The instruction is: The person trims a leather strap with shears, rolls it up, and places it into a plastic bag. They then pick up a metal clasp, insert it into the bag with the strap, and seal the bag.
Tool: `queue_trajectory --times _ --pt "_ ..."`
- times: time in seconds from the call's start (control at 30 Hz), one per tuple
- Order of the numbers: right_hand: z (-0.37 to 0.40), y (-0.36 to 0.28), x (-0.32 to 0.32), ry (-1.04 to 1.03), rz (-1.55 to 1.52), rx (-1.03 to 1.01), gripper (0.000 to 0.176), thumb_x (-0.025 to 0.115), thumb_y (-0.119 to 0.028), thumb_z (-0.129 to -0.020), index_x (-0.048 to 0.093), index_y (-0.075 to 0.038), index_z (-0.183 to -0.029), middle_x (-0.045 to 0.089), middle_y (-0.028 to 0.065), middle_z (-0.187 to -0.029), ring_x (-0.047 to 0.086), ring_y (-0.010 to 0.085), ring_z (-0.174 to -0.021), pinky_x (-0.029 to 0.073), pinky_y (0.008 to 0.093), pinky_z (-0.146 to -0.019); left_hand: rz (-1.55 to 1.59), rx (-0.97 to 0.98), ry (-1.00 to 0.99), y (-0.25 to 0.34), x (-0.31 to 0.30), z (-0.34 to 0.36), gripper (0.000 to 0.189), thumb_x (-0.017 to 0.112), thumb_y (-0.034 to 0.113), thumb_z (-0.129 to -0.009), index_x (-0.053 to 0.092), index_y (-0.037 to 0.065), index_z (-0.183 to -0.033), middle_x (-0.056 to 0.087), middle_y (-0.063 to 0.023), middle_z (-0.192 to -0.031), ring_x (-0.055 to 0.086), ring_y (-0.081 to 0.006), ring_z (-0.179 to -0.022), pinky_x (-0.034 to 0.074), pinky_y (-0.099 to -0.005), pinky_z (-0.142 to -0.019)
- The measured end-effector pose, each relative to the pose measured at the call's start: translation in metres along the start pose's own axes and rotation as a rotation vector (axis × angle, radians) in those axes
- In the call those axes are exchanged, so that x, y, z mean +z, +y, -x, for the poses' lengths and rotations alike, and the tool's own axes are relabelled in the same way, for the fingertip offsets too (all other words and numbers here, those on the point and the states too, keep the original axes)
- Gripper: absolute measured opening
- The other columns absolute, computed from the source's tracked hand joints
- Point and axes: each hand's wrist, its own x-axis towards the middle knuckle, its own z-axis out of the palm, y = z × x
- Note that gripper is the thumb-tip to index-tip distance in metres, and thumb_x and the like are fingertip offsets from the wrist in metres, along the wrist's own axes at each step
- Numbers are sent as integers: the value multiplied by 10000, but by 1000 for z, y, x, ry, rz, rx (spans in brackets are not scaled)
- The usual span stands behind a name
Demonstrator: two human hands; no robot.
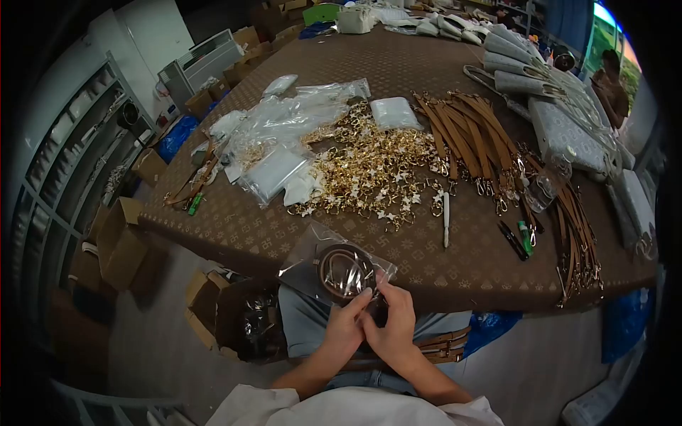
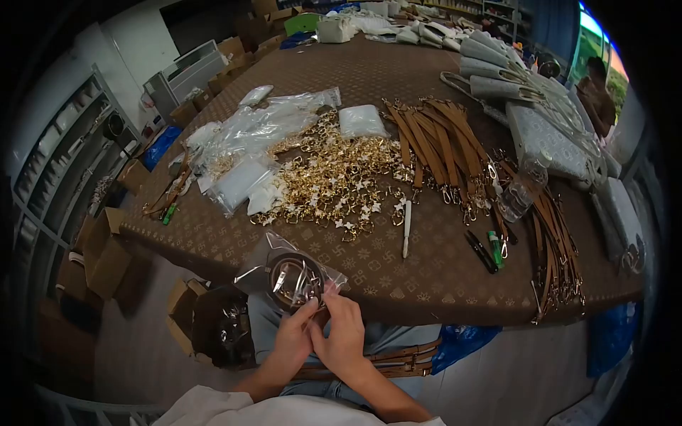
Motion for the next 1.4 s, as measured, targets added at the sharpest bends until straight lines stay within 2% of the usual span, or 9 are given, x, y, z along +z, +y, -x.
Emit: queue_trajectory --times 0.3,0.47,0.5,0.67,0.77,0.97,1.07,1.13,1.4 --pt "-6 8 7 -133 -74 131 577 585 53 -736 360 32 -1268 513 226 -1127 537 373 -958 443 370 -828 -28 -142 25 -8 -2 -13 316 478 177 -916 499 -1 -1176 558 -111 -1156 524 -208 -1074 401 -315 -939" --pt "-36 -1 -32 -346 -266 278 477 552 13 -802 424 -34 -1259 624 176 -891 617 310 -814 484 337 -724 279 -356 -385 17 -51 -49 476 329 367 -957 470 -17 -1201 534 -151 -1190 528 -243 -1085 438 -373 -905" --pt "-45 12 -36 -256 -145 229 440 569 -8 -801 454 -36 -1225 625 150 -816 617 297 -750 488 332 -685 65 -388 -185 36 -26 -43 664 235 536 -922 502 -29 -1146 576 -186 -1111 590 -261 -996 501 -370 -799" --pt "-112 90 -4 113 576 -7 233 670 -175 -751 599 -10 -898 586 121 -804 568 282 -745 461 396 -683 -649 -525 -351 51 -62 -54 1023 -4 756 -763 541 -51 -1078 638 -220 -884 653 -288 -724 523 -327 -578" --pt "-129 118 12 -124 667 83 232 694 -204 -722 593 -5 -785 562 138 -837 548 288 -790 438 413 -730 -685 -498 -418 53 -73 -44 1007 6 753 -768 552 -46 -1045 645 -212 -866 657 -267 -705 507 -279 -530" --pt "-142 125 -10 -208 323 253 140 658 -123 -737 612 9 -744 589 157 -750 576 335 -725 458 401 -660 -960 -100 96 57 -68 -3 398 463 379 -919 596 8 -871 584 -81 -626 513 -156 -451 396 -219 -441" --pt "-146 126 -21 -91 114 330 117 615 -104 -791 607 10 -768 587 111 -635 571 235 -593 436 335 -566 -1007 310 220 54 -45 9 126 638 122 -811 602 11 -860 518 -29 -599 454 -156 -469 382 -252 -464" --pt "-152 115 -33 -104 -223 516 126 597 -114 -831 593 8 -798 553 28 -624 490 98 -549 392 259 -511 -1471 999 -74 57 -18 3 203 685 44 -724 613 14 -912 509 -23 -632 469 -181 -530 398 -292 -490" --pt "-103 29 -47 -208 -757 733 151 575 -165 -876 574 -14 -866 531 -31 -673 452 29 -529 345 167 -467 -1481 897 21 52 -10 -22 84 680 33 -718 658 7 -795 532 -59 -644 504 -174 -544 403 -286 -485"
